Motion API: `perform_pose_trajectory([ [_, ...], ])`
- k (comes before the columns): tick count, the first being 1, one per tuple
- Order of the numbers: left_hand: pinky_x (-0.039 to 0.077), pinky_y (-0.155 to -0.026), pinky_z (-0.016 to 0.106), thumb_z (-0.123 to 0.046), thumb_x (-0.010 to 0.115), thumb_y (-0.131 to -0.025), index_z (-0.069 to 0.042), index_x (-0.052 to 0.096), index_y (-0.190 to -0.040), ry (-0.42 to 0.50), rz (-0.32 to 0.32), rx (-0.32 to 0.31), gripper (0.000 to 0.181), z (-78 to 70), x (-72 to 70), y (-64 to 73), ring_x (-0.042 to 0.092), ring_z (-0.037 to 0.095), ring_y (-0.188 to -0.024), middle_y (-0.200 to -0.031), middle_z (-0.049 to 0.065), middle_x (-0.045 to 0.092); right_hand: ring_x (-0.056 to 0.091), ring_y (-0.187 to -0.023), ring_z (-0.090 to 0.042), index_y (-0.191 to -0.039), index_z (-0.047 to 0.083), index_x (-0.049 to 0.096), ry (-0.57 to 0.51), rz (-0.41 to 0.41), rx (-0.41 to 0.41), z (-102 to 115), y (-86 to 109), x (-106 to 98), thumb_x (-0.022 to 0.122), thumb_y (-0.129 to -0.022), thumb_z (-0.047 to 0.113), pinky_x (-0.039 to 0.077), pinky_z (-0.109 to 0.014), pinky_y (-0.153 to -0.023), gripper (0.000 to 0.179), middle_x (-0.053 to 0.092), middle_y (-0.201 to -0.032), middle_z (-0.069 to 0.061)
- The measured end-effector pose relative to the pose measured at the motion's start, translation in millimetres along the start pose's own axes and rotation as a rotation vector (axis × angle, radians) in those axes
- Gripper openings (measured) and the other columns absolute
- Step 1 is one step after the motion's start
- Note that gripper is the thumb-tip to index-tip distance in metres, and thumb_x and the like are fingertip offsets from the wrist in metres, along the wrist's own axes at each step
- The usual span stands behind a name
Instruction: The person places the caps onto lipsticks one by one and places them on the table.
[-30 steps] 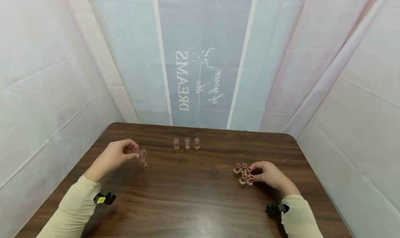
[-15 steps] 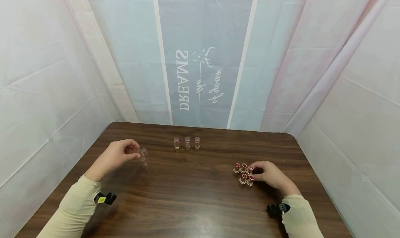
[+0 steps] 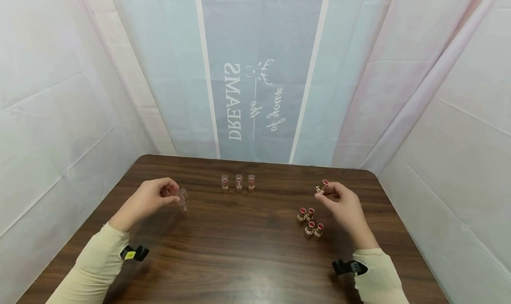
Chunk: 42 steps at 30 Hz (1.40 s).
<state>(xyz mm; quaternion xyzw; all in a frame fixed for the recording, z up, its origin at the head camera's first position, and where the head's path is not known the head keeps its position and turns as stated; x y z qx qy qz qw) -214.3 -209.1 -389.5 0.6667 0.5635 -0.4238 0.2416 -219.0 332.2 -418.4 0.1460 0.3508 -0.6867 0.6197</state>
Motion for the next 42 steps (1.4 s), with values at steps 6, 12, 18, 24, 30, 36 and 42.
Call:
perform_pose_trajectory([
  [6,0.052,-0.07,0.033,-0.02,0.08,-0.091,-0.014,0.07,-0.105,0.013,0.019,0.01,0.018,-2.2,3.8,-0.3,0.062,0.013,-0.081,-0.09,-0.005,0.068,0.066,-0.1,-0.018,-0.101,0.008,0.07,0.011,-0.079,-0.049,54.9,14.2,27.6,0.081,-0.091,0.027,0.051,-0.022,-0.082,0.025,0.072,-0.107,-0.011],
  [12,0.052,-0.07,0.032,-0.019,0.08,-0.09,-0.015,0.07,-0.104,0.021,0.036,0.008,0.018,-5.1,8.2,-0.6,0.062,0.012,-0.081,-0.089,-0.006,0.068,0.063,-0.093,-0.01,-0.097,0.016,0.072,-0.029,-0.039,-0.217,88.4,33.0,63.9,0.088,-0.082,0.018,0.05,-0.026,-0.071,0.022,0.072,-0.102,0.002],
  [18,0.052,-0.069,0.032,-0.018,0.08,-0.09,-0.016,0.069,-0.103,0.034,0.06,-0.001,0.017,-8.0,14.8,0.1,0.063,0.01,-0.08,-0.087,-0.007,0.068,0.065,-0.085,-0.017,-0.099,0.022,0.07,-0.167,0.07,-0.261,95.6,48.0,100.9,0.089,-0.08,0.014,0.055,-0.035,-0.078,0.028,0.068,-0.093,0.013],
  [24,0.052,-0.066,0.031,-0.018,0.081,-0.09,-0.015,0.069,-0.101,0.041,0.06,-0.013,0.017,-11.3,19.9,0.4,0.063,0.01,-0.076,-0.084,-0.007,0.068,0.066,-0.086,-0.017,-0.099,0.025,0.072,-0.154,0.168,-0.232,93.3,57.6,123.0,0.09,-0.079,0.016,0.056,-0.032,-0.079,0.029,0.066,-0.091,0.017],
  [30,0.053,-0.066,0.029,-0.021,0.083,-0.088,-0.017,0.07,-0.1,0.044,0.041,0.022,0.017,-16.3,25.0,-1.2,0.062,0.008,-0.075,-0.085,-0.008,0.067,0.065,-0.086,-0.02,-0.095,0.027,0.072,-0.156,0.159,-0.246,92.5,61.3,129.8,0.09,-0.078,0.019,0.055,-0.033,-0.078,0.027,0.066,-0.09,0.017],
  [36,0.053,-0.068,0.026,-0.024,0.084,-0.087,-0.02,0.072,-0.1,0.117,0.045,0.121,0.019,-35.2,28.6,-1.2,0.062,0.007,-0.076,-0.089,-0.01,0.069,0.064,-0.087,-0.021,-0.095,0.029,0.073,-0.152,0.124,-0.28,92.0,59.7,128.8,0.09,-0.077,0.019,0.055,-0.037,-0.078,0.027,0.067,-0.09,0.018],
  [42,0.055,-0.068,0.026,-0.026,0.085,-0.085,-0.024,0.071,-0.099,0.198,0.078,0.197,0.02,-72.2,20.6,-5.6,0.064,0.008,-0.076,-0.088,-0.014,0.07,0.066,-0.088,-0.025,-0.098,0.027,0.073,-0.163,0.138,-0.232,94.4,60.2,125.0,0.091,-0.078,0.02,0.056,-0.038,-0.08,0.028,0.067,-0.091,0.017],
])
Point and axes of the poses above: each hand's wrist, its own y-axis away from the middle knuckle, its own x-axis out of the palm, z = x × y, the point moved 1 cm from there along -y, towards the middle knuckle
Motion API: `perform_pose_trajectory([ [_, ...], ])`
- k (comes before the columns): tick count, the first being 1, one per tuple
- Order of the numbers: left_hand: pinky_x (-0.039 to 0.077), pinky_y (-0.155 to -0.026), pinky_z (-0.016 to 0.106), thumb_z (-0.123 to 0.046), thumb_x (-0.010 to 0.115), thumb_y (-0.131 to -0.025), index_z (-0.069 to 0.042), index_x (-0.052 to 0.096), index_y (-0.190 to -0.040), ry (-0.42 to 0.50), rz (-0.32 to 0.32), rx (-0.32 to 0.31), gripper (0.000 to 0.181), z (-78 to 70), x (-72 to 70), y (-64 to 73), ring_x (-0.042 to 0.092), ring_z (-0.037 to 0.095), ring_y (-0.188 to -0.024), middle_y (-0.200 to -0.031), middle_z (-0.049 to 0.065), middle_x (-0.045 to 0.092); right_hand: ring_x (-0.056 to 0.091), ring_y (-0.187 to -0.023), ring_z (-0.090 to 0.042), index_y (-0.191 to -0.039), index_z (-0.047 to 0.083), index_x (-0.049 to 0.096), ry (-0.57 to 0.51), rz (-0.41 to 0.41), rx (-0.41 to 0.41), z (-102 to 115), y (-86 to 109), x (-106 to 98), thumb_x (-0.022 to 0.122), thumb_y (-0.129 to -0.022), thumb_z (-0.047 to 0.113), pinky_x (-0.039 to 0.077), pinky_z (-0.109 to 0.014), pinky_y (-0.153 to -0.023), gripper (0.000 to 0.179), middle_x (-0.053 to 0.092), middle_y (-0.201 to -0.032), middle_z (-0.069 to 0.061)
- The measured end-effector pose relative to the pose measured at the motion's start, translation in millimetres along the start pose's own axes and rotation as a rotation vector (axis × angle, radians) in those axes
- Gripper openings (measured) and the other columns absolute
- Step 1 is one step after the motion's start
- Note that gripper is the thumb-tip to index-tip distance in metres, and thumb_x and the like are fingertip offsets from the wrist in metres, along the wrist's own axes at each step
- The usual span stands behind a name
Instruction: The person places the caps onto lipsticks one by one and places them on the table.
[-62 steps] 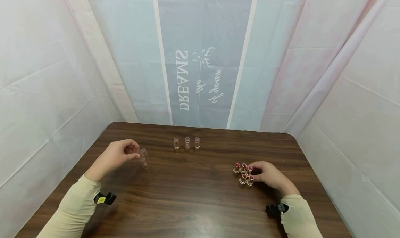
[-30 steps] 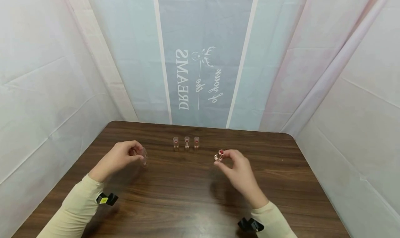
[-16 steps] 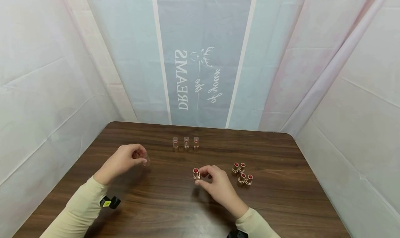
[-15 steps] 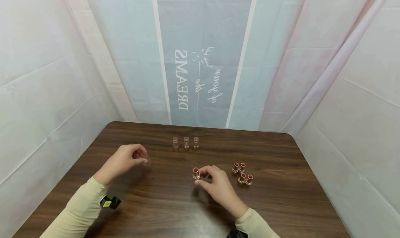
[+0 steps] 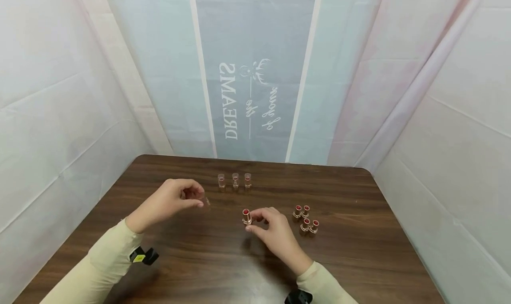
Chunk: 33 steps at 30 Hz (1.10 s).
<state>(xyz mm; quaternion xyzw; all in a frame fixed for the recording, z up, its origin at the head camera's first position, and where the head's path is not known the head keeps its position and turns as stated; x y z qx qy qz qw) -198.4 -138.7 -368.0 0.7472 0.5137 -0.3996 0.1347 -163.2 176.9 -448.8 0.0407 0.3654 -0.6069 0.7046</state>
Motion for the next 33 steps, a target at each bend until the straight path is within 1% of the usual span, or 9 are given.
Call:
perform_pose_trajectory([
  [6,0.055,-0.068,0.026,-0.025,0.086,-0.084,-0.023,0.072,-0.097,0.034,0.027,0.083,0.02,-34.0,-6.5,-16.4,0.065,0.008,-0.077,-0.09,-0.013,0.071,0.066,-0.088,-0.026,-0.097,0.025,0.073,-0.01,0.002,0.012,3.4,0.9,1.2,0.091,-0.077,0.021,0.055,-0.038,-0.08,0.028,0.069,-0.092,0.01],
  [9,0.055,-0.07,0.026,-0.024,0.086,-0.084,-0.021,0.073,-0.097,0.039,0.052,0.114,0.019,-45.9,-6.3,-24.8,0.065,0.008,-0.078,-0.09,-0.011,0.071,0.066,-0.088,-0.027,-0.097,0.025,0.073,-0.012,-0.004,0.013,3.3,1.4,2.0,0.091,-0.077,0.02,0.056,-0.04,-0.08,0.028,0.069,-0.092,0.009],
  [11,0.056,-0.071,0.026,-0.024,0.086,-0.084,-0.022,0.073,-0.098,0.042,0.074,0.123,0.02,-52.4,-4.4,-29.2,0.065,0.008,-0.079,-0.091,-0.012,0.071,0.066,-0.088,-0.026,-0.097,0.026,0.073,-0.014,-0.004,0.019,3.6,1.9,2.1,0.091,-0.077,0.02,0.056,-0.04,-0.08,0.028,0.068,-0.092,0.01],
  [14,0.056,-0.071,0.026,-0.027,0.087,-0.084,-0.024,0.073,-0.097,0.023,0.098,0.132,0.02,-61.7,0.7,-34.1,0.065,0.007,-0.078,-0.09,-0.014,0.071,0.067,-0.088,-0.025,-0.098,0.026,0.073,-0.01,-0.001,0.012,3.7,2.5,1.6,0.091,-0.078,0.02,0.056,-0.04,-0.08,0.028,0.069,-0.092,0.009],
  [21,0.056,-0.072,0.025,-0.025,0.086,-0.084,-0.022,0.073,-0.097,-0.002,0.143,0.187,0.019,-77.0,16.6,-43.7,0.066,0.002,-0.078,-0.087,-0.014,0.07,0.064,-0.088,-0.013,-0.098,0.027,0.074,0.009,0.004,-0.025,4.5,1.0,1.6,0.091,-0.078,0.021,0.056,-0.033,-0.079,0.027,0.068,-0.091,0.017],
  [25,0.057,-0.071,0.024,-0.022,0.087,-0.084,-0.019,0.074,-0.097,-0.001,0.162,0.2,0.018,-83.4,23.8,-47.0,0.067,0.002,-0.076,-0.085,-0.014,0.071,0.063,-0.088,-0.008,-0.097,0.028,0.074,0.017,0.0,-0.042,3.8,0.4,1.9,0.09,-0.078,0.023,0.055,-0.031,-0.079,0.026,0.068,-0.092,0.02],
  [30,0.057,-0.069,0.023,-0.021,0.086,-0.085,-0.019,0.074,-0.096,-0.016,0.175,0.216,0.017,-89.5,31.1,-49.8,0.067,-0.001,-0.073,-0.084,-0.014,0.071,0.061,-0.088,-0.005,-0.097,0.028,0.073,0.018,-0.006,-0.045,5.5,0.5,-0.9,0.091,-0.077,0.022,0.055,-0.033,-0.079,0.027,0.067,-0.092,0.02],
  [33,0.056,-0.068,0.023,-0.021,0.086,-0.085,-0.019,0.073,-0.096,-0.035,0.177,0.217,0.017,-91.6,35.0,-51.0,0.066,-0.001,-0.071,-0.083,-0.015,0.07,0.062,-0.088,-0.005,-0.097,0.027,0.073,0.016,-0.015,-0.052,5.9,1.2,-3.1,0.091,-0.077,0.021,0.055,-0.036,-0.079,0.027,0.068,-0.092,0.019],
])
Point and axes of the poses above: each hand's wrist, its own y-axis away from the middle knuckle, its own x-axis out of the palm, z = x × y, the point moved 1 cm from there along -y, towards the middle knuckle
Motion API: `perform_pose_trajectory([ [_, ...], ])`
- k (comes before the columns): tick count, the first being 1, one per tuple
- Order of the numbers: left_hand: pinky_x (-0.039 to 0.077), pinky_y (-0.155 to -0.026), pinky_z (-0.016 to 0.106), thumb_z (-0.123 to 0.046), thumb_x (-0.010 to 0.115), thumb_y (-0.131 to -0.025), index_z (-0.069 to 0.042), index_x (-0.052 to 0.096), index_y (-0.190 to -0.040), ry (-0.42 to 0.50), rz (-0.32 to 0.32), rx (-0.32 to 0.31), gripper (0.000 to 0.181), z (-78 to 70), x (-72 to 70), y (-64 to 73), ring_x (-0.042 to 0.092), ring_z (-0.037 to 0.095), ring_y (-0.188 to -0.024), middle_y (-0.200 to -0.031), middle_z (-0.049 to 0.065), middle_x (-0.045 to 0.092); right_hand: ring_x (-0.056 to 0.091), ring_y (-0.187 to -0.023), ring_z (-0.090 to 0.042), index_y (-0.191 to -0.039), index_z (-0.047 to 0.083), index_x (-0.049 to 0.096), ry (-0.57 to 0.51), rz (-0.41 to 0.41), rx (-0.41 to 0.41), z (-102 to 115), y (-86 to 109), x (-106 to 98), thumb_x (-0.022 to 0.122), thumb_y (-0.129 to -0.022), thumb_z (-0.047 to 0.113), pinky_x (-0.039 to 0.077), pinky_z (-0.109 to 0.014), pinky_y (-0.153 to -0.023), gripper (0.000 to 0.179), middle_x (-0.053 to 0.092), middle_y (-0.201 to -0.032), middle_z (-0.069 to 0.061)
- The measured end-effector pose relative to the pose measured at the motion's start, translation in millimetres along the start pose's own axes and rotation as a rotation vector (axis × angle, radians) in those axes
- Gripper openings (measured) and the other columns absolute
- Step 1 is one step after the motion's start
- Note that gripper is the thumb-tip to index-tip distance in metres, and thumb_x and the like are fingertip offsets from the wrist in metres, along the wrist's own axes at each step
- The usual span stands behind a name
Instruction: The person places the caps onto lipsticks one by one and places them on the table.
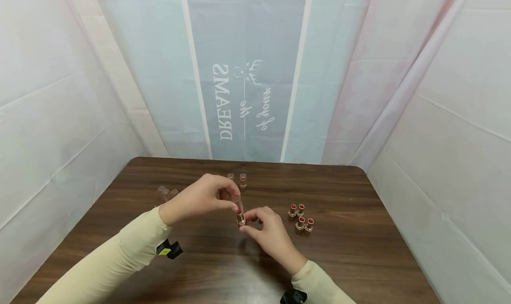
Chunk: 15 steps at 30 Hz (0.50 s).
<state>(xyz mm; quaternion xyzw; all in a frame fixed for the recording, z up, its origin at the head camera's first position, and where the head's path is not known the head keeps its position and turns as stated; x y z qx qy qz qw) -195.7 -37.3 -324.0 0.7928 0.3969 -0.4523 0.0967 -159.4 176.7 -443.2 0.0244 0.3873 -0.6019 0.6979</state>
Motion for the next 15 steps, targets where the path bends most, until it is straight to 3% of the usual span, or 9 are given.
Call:
perform_pose_trajectory([
  [5,0.055,-0.066,0.023,-0.022,0.086,-0.085,-0.019,0.073,-0.096,-0.027,0.006,0.001,0.017,-1.6,3.1,-1.3,0.065,-0.002,-0.07,-0.083,-0.014,0.07,0.064,-0.088,-0.006,-0.097,0.026,0.073,-0.006,-0.023,-0.02,0.0,0.3,-0.8,0.091,-0.077,0.019,0.056,-0.037,-0.079,0.027,0.068,-0.092,0.017],
  [15,0.054,-0.065,0.021,-0.022,0.085,-0.086,-0.021,0.073,-0.095,-0.08,0.026,-0.005,0.016,-0.9,10.0,-2.2,0.065,0.0,-0.07,-0.083,-0.016,0.068,0.063,-0.089,-0.006,-0.099,0.028,0.073,-0.046,-0.042,-0.032,-0.6,0.4,-0.2,0.089,-0.08,0.02,0.054,-0.028,-0.078,0.026,0.067,-0.092,0.019],
])
Point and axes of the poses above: each hand's wrist, its own y-axis away from the middle knuckle, its own x-axis out of the palm, z = x × y, the point moved 1 cm from there along -y, towards the middle knuckle
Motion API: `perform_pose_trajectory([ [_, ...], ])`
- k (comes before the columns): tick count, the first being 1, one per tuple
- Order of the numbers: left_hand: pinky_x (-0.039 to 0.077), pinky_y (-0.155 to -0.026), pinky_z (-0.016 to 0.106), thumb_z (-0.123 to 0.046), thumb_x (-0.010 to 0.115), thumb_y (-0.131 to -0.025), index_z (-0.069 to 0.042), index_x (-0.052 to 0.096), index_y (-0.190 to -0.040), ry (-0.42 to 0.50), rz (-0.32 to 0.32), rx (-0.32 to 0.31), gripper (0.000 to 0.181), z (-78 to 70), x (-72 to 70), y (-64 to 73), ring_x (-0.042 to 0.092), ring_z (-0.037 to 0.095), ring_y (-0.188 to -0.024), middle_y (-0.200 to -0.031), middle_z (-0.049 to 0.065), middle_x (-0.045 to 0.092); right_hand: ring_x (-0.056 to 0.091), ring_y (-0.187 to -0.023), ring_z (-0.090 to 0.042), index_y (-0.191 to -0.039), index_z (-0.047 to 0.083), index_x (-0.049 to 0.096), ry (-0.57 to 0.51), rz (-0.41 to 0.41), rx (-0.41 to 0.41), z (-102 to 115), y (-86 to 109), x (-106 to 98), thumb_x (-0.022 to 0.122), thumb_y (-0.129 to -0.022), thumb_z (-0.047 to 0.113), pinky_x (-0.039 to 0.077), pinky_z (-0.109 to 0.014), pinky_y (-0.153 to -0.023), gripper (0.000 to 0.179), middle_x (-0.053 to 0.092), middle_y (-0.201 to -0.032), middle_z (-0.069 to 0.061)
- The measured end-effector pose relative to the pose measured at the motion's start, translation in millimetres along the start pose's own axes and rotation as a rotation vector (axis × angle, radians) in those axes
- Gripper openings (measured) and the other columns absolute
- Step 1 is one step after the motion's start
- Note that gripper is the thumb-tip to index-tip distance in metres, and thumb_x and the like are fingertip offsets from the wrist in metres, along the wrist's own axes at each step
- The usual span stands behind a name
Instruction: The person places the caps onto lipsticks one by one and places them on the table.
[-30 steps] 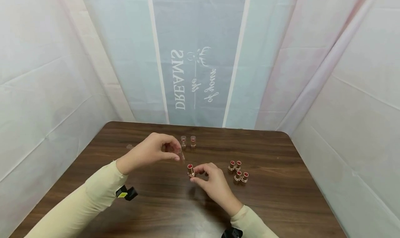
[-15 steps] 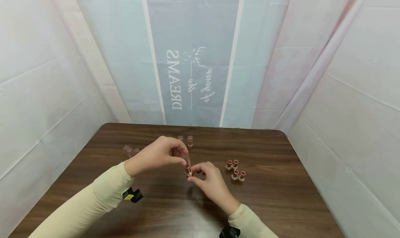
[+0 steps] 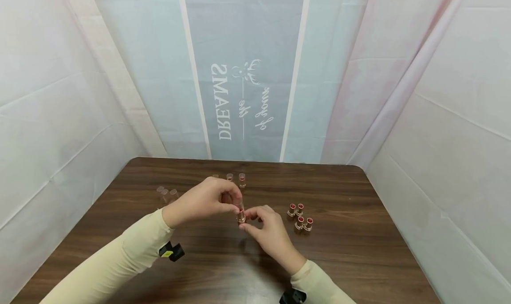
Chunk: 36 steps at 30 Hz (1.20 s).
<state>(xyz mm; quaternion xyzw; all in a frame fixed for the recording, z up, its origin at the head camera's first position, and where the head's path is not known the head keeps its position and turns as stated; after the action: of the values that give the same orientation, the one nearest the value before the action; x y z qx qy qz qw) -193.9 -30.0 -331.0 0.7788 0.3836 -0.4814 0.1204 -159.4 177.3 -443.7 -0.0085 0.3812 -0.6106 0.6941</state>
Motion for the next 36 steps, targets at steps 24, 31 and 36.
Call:
perform_pose_trajectory([
  [24,0.053,-0.064,0.022,-0.025,0.083,-0.089,-0.024,0.071,-0.092,-0.017,0.016,-0.007,0.012,-4.7,8.9,-4.3,0.062,-0.001,-0.069,-0.081,-0.017,0.067,0.064,-0.09,-0.01,-0.097,0.028,0.071,-0.023,-0.009,0.032,3.7,-1.3,-3.9,0.087,-0.082,0.017,0.055,-0.037,-0.08,0.024,0.066,-0.093,0.016],
  [31,0.053,-0.066,0.021,-0.022,0.083,-0.089,-0.022,0.072,-0.093,0.005,0.021,-0.008,0.012,-3.7,10.7,-5.6,0.063,-0.001,-0.071,-0.084,-0.016,0.067,0.065,-0.09,-0.016,-0.099,0.027,0.071,-0.044,0.028,0.045,2.8,-2.6,-4.5,0.087,-0.082,0.019,0.055,-0.034,-0.081,0.024,0.066,-0.094,0.015],
  [36,0.057,-0.079,0.024,-0.024,0.083,-0.089,-0.02,0.072,-0.098,0.006,0.009,0.02,0.015,2.1,12.5,-1.9,0.066,0.001,-0.084,-0.092,-0.013,0.068,0.063,-0.093,-0.011,-0.1,0.029,0.07,-0.024,0.074,0.06,2.9,-2.6,-8.0,0.086,-0.083,0.025,0.054,-0.031,-0.083,0.023,0.066,-0.095,0.017],
])
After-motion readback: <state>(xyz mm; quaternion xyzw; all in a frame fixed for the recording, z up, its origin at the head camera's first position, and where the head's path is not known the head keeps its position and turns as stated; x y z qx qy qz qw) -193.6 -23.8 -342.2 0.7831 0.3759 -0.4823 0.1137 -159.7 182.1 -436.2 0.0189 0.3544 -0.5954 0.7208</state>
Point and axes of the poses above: each hand's wrist, its own y-axis away from the middle knuckle, its own x-axis out of the palm, z = x × y, the point moved 1 cm from there along -y, towards the middle knuckle
